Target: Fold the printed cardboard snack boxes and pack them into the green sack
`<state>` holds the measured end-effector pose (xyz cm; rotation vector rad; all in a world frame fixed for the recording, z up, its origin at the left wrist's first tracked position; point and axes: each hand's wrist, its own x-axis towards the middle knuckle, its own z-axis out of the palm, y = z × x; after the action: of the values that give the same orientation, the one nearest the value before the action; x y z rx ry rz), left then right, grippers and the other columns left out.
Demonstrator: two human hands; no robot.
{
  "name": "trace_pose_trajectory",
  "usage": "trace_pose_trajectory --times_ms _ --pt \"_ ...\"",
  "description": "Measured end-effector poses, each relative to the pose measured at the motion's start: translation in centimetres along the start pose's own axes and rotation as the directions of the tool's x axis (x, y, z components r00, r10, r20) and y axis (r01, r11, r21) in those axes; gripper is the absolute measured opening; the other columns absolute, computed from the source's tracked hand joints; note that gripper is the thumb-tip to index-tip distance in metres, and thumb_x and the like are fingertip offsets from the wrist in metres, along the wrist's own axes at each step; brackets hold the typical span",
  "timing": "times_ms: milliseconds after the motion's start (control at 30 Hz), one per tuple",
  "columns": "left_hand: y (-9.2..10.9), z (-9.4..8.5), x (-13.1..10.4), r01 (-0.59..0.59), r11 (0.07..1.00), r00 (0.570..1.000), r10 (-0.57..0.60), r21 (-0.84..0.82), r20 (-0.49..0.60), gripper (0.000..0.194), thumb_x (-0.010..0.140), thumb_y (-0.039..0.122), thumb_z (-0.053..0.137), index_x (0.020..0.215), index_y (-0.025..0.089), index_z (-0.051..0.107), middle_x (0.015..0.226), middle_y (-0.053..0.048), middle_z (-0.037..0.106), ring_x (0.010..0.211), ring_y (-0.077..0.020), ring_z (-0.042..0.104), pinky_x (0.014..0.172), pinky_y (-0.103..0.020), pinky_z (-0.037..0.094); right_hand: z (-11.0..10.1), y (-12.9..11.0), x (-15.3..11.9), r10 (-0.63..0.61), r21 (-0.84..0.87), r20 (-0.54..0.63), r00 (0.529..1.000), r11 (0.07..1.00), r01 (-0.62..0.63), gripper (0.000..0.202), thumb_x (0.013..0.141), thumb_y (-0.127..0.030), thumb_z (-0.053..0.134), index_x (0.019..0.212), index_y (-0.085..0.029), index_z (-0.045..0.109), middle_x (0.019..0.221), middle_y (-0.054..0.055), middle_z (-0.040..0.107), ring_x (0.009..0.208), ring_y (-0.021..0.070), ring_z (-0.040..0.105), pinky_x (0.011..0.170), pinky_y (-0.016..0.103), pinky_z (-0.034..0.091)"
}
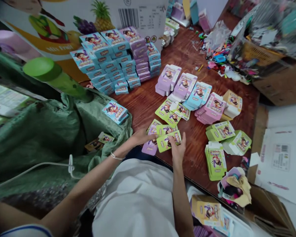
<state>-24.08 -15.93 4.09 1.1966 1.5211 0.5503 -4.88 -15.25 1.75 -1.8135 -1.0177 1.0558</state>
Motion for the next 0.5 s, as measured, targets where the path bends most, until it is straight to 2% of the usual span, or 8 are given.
trace_pose_trajectory --times_ms 67,167,300,367,400,500 --pt "0.1 0.4 -1.6 0.028 0.993 1.0 -0.027 -0.112 0.01 0.054 0.075 0.053 0.065 0.117 0.02 0.057 0.107 -0.006 0.072 0.099 -0.0275 0.068 0.085 -0.038 0.054 -0.5 0.1 -0.5 0.014 0.094 0.03 0.999 0.995 -0.017 0.096 0.06 -0.048 0.077 0.142 -0.012 0.043 0.128 0.015 0.061 0.108 0.0234 0.062 0.102 0.041 0.047" --pt "0.7 0.6 -4.6 0.084 0.989 0.996 -0.085 -0.119 -0.007 0.061 0.073 0.054 0.066 0.12 0.017 0.053 0.101 -0.007 0.073 0.093 -0.0287 0.069 0.078 -0.038 0.055 -1.7 -0.3 -2.3 0.022 0.233 0.019 1.0 0.972 -0.026 0.087 0.06 -0.045 0.077 0.136 -0.014 0.049 0.119 0.012 0.066 0.099 0.0204 0.064 0.095 0.039 0.05" --pt "2.7 -0.5 -7.7 -0.029 0.988 0.999 0.034 -0.15 0.027 0.061 0.073 0.055 0.068 0.122 0.022 0.052 0.108 -0.006 0.071 0.096 -0.0263 0.068 0.077 -0.035 0.055 -3.4 -3.0 -4.1 -0.031 0.331 -0.059 0.998 0.942 0.049 0.082 0.063 -0.039 0.077 0.136 -0.018 0.049 0.116 0.009 0.066 0.094 0.0178 0.063 0.09 0.036 0.052" --pt "3.9 -1.6 -7.1 -0.088 0.977 0.996 0.09 -0.196 0.0 0.061 0.074 0.055 0.068 0.123 0.023 0.053 0.109 -0.004 0.07 0.093 -0.0244 0.068 0.077 -0.034 0.054 -3.6 -4.8 -2.9 -0.115 0.332 -0.091 0.989 0.933 0.139 0.084 0.062 -0.037 0.078 0.139 -0.019 0.046 0.121 0.009 0.064 0.099 0.0185 0.063 0.092 0.036 0.051" --pt "4.3 -2.1 -6.0 -0.118 0.969 0.993 0.113 -0.216 -0.035 0.06 0.074 0.055 0.068 0.123 0.023 0.053 0.109 -0.004 0.07 0.091 -0.0236 0.068 0.077 -0.034 0.054 -3.4 -5.6 -1.5 -0.154 0.333 -0.099 0.983 0.926 0.179 0.087 0.062 -0.036 0.079 0.14 -0.019 0.045 0.124 0.009 0.063 0.103 0.019 0.062 0.094 0.037 0.05" --pt "5.1 -3.4 0.0 -0.211 0.94 0.971 0.171 -0.269 -0.164 0.057 0.075 0.054 0.068 0.119 0.019 0.057 0.108 -0.006 0.07 0.087 -0.0215 0.068 0.077 -0.033 0.053 -1.9 -6.7 4.3 -0.201 0.364 -0.084 0.976 0.906 0.218 0.093 0.06 -0.041 0.079 0.142 -0.018 0.041 0.127 0.009 0.061 0.108 0.0189 0.061 0.096 0.036 0.05"
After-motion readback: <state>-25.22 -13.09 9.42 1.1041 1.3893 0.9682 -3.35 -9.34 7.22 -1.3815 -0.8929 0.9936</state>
